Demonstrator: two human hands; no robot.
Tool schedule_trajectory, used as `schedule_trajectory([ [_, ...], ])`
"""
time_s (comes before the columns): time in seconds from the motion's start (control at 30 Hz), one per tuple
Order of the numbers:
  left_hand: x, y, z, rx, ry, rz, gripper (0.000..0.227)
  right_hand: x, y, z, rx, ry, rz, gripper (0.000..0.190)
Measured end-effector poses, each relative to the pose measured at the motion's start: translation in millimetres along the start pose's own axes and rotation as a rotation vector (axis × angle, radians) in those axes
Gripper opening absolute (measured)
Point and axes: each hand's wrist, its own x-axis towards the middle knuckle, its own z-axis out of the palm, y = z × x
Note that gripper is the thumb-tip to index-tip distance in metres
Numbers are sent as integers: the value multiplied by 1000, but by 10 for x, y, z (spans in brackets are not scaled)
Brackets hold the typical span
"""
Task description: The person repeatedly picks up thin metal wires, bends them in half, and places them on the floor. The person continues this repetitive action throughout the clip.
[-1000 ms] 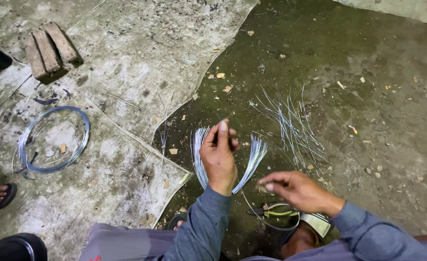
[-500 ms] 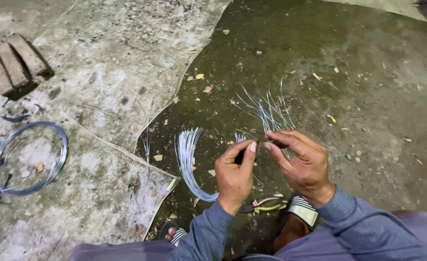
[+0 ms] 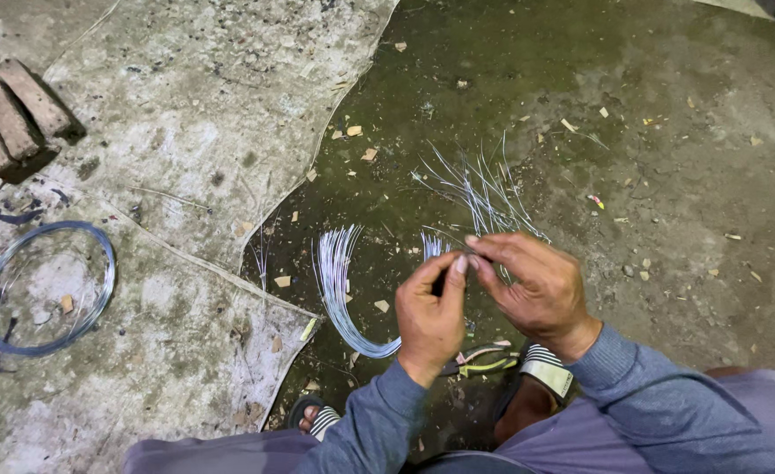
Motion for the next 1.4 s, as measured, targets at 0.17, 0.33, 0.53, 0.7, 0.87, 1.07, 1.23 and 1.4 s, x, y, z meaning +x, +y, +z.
schedule_trajectory([
  [0.17, 133, -147, -141, -506, 201, -156, 20, -183, -35, 190, 307, -166, 161, 37],
  [0.33, 237, -118, -338, -744, 241, -183, 17, -369, -149, 397, 270, -309, 290, 32],
  [0.53, 292, -38, -409, -807, 252, -180, 19, -356, -152, 436, 251, -342, 394, 31],
  [0.7, 293, -69, -444, -814, 207, -191, 17, -301, -146, 428, 319, -292, 336, 15],
  [0.87, 358, -61, -604, -785, 95, -94, 16, -112, -68, 150, 252, -445, 354, 11],
  [1.07, 482, 153, -1027, -786, 107, 79, 17, 174, -71, -361, 25, -409, -127, 13],
  [1.23, 495, 327, -1255, -877, 36, 190, 19, 291, -110, -662, 87, -319, -135, 12],
  [1.4, 436, 387, -1344, -887, 35, 189, 14, 323, -140, -723, 97, -285, -156, 16],
])
